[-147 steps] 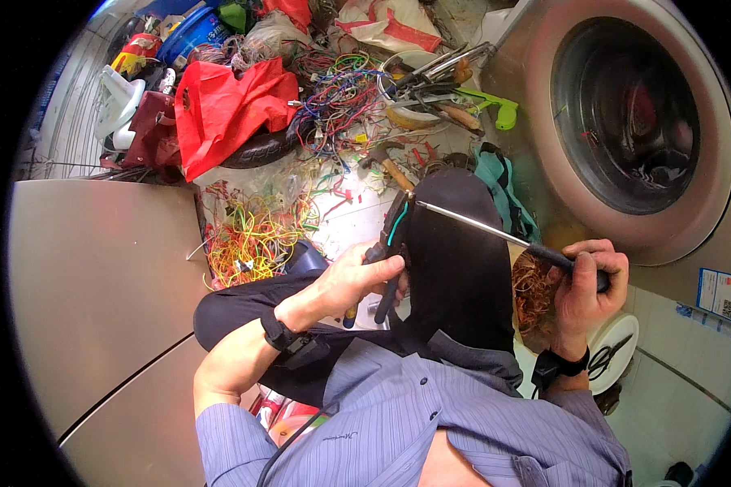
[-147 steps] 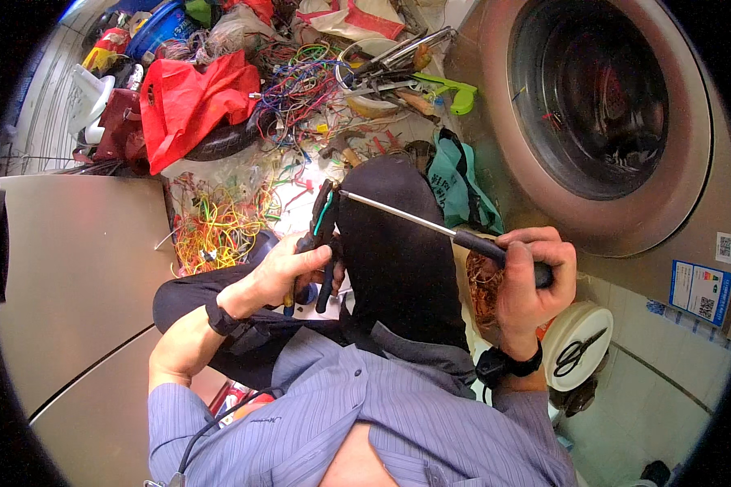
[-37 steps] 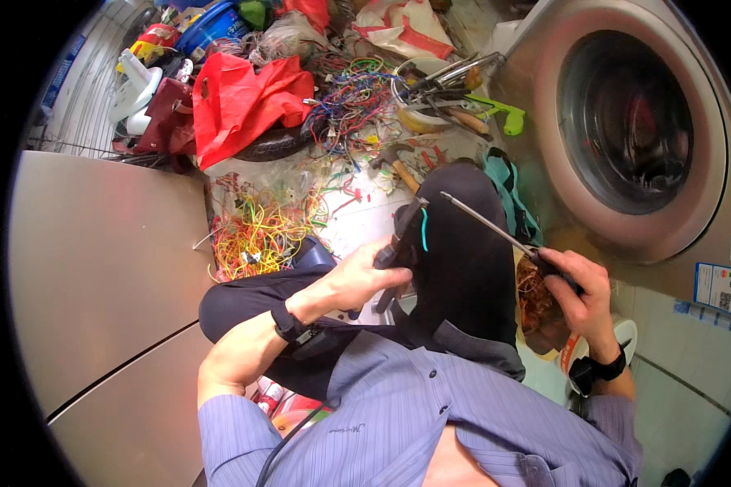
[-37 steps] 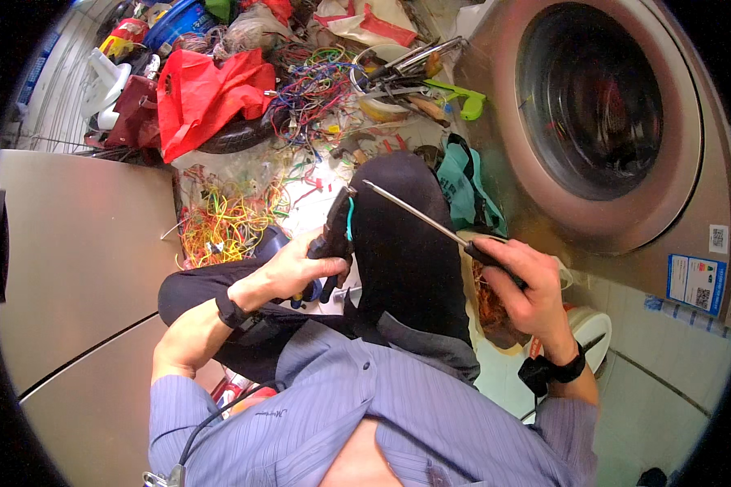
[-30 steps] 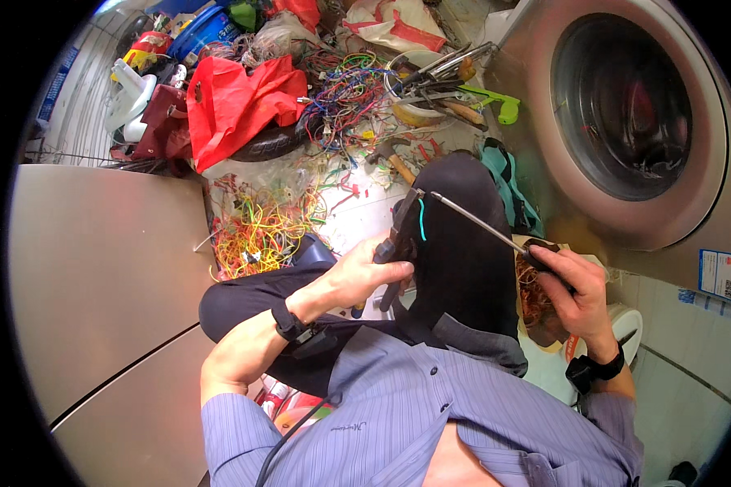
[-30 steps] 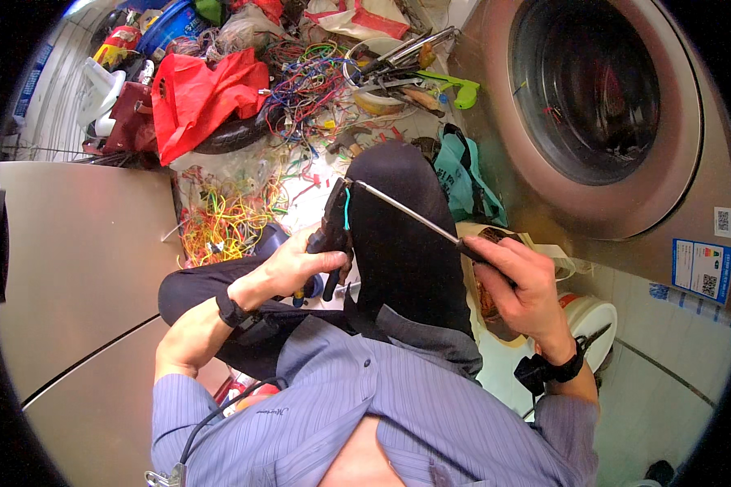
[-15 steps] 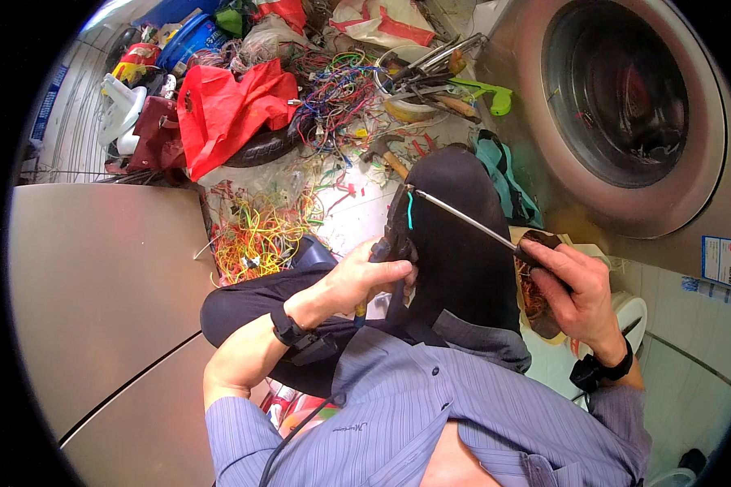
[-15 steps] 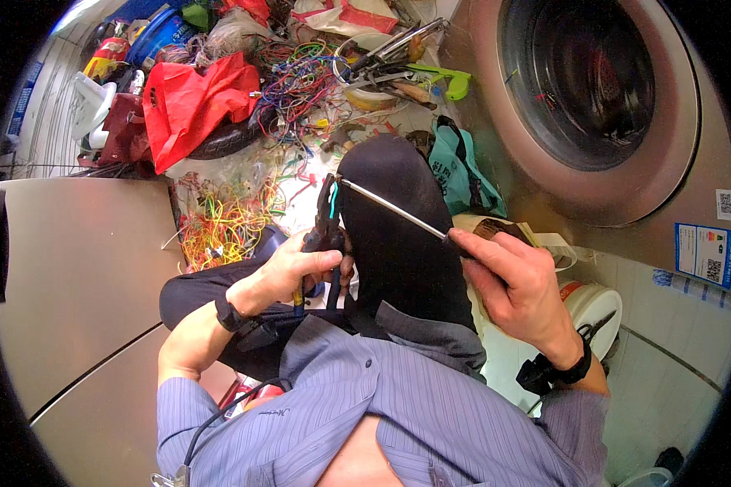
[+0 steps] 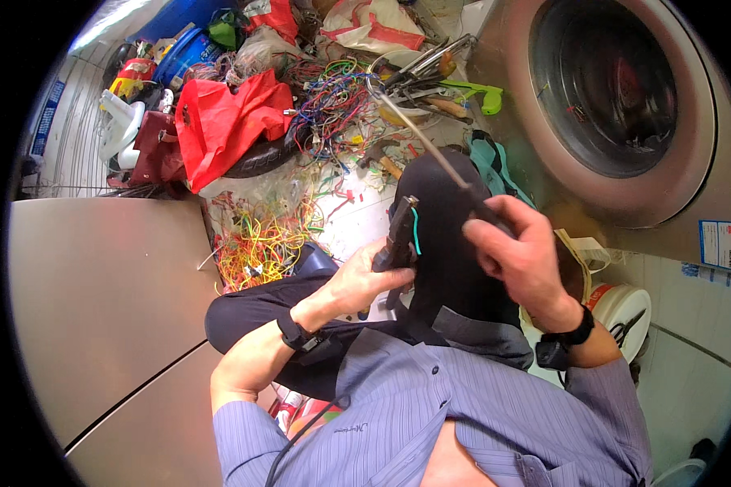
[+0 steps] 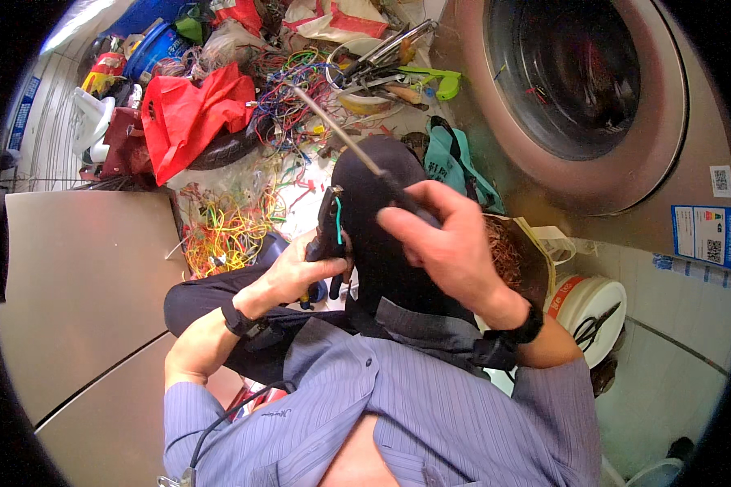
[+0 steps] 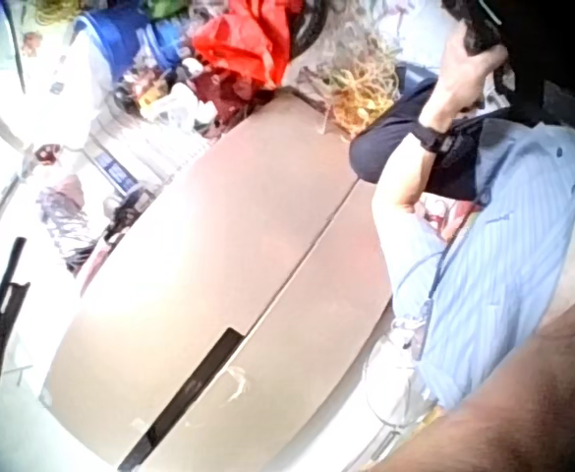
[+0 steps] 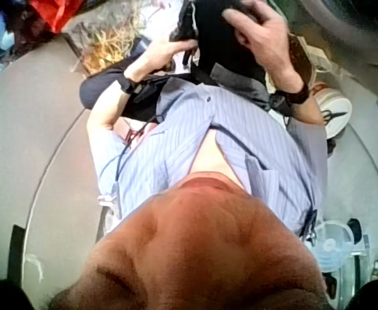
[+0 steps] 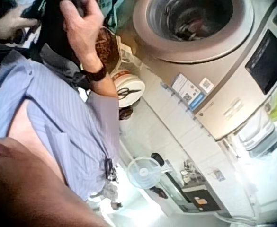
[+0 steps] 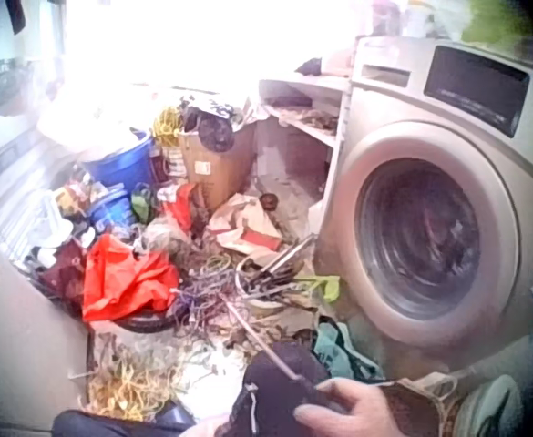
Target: The person uses pliers to strip insulation from wires and a screwdriver to connect them to a terminal block while sitting on a cluttered floor.
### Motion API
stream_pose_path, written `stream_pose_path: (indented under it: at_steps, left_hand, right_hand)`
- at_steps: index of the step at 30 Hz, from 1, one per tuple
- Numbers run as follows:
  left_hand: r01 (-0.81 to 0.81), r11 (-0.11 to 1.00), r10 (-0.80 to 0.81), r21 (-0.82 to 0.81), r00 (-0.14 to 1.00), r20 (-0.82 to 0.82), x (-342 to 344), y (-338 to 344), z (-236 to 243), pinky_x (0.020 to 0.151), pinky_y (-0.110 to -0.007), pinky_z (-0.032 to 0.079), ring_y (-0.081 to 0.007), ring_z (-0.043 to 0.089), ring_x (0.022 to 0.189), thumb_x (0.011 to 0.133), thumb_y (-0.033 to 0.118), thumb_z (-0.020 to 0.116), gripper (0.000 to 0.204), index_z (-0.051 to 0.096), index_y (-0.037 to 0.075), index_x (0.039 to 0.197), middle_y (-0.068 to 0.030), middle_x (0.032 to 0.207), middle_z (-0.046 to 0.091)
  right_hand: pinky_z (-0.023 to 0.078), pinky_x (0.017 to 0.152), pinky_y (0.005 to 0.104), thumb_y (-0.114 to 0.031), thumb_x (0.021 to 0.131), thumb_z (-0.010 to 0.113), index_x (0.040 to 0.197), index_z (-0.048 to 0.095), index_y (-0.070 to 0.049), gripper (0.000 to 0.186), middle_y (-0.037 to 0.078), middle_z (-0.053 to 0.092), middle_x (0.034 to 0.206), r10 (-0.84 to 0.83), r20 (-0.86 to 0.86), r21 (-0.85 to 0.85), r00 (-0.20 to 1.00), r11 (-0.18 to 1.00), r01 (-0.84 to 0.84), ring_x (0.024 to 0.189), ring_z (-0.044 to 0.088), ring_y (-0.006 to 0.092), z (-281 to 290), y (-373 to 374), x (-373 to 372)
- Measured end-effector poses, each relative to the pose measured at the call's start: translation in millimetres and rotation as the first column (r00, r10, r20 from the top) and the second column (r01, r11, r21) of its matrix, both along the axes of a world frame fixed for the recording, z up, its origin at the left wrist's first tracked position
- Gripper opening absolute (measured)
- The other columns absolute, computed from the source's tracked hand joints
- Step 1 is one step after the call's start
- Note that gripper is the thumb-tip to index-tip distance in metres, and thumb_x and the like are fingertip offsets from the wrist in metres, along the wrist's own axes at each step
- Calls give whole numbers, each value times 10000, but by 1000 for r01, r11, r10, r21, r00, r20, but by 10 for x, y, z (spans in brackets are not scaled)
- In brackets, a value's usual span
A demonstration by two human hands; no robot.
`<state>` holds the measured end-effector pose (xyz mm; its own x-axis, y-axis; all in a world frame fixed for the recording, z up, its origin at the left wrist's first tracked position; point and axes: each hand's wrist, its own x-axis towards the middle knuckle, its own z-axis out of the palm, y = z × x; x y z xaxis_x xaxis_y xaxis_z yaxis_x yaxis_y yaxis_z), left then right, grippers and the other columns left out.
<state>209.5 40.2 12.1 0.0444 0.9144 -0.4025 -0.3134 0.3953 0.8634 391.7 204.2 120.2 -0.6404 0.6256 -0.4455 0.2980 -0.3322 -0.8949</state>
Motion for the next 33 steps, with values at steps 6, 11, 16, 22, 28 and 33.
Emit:
stream_pose_path:
  at_steps: [6, 11, 16, 22, 28, 33]
  left_hand:
    - [-54, 996, 54, 72, 999, -2, 8, 23, 49, 757, -281, 479, -100, 579, 814, 881, 198, 707, 246, 603, 40, 1039, -6, 868, 615]
    - [66, 987, -57, 145, 996, -66, -78, -4, 68, 777, -303, 508, -147, 615, 846, 855, 419, 753, 496, 583, 23, 1100, -50, 915, 639]
    - [48, 985, -56, 165, 997, 49, -48, -42, 86, 792, -309, 516, -160, 626, 872, 869, 585, 703, 642, 577, 15, 1134, -64, 927, 645]
    - [-23, 993, -16, 114, 944, 330, -9, -77, 116, 817, -364, 532, -228, 651, 917, 970, 550, 564, 600, 523, 16, 1241, -120, 1015, 644]
    - [-29, 1000, 18, 11, 829, 558, 13, -60, 65, 842, -420, 554, -305, 677, 979, 978, 599, 509, 662, 522, 10, 1281, -186, 1089, 663]
    - [8, 1000, -14, 14, 871, 490, 51, -7, 86, 813, -399, 558, -282, 683, 924, 993, 536, 511, 565, 565, 7, 1184, -169, 1006, 676]
  right_hand:
    - [509, 680, 256, -128, 831, 786, 969, 637, 18, 250, 19, 686, 859, -8, -60, 336, 998, 941, 27, 792, 615, 75, -271, -165, -382]
    - [496, 639, 237, -103, 829, 790, 1009, 611, -12, 270, 21, 666, 872, 64, -151, 82, 986, 995, -52, 739, 602, 71, -374, -113, -464]
    - [368, 479, 216, -88, 856, 766, 1004, 607, -39, 222, -14, 586, 769, 69, -258, -238, 964, 962, -133, 571, 503, 50, -388, -68, -474]
    - [346, 470, 215, -84, 868, 752, 1005, 611, -43, 201, -20, 580, 761, 87, -277, -144, 957, 981, -131, 564, 485, 46, -472, -51, -541]
    - [403, 553, 213, -95, 862, 761, 990, 627, -33, 196, -15, 609, 813, 135, -251, -64, 959, 986, -155, 660, 520, 38, -495, -60, -537]
    - [462, 646, 237, -107, 846, 769, 990, 628, -6, 225, -2, 619, 828, 224, -217, 150, 950, 969, -194, 747, 545, 52, -574, -89, -526]
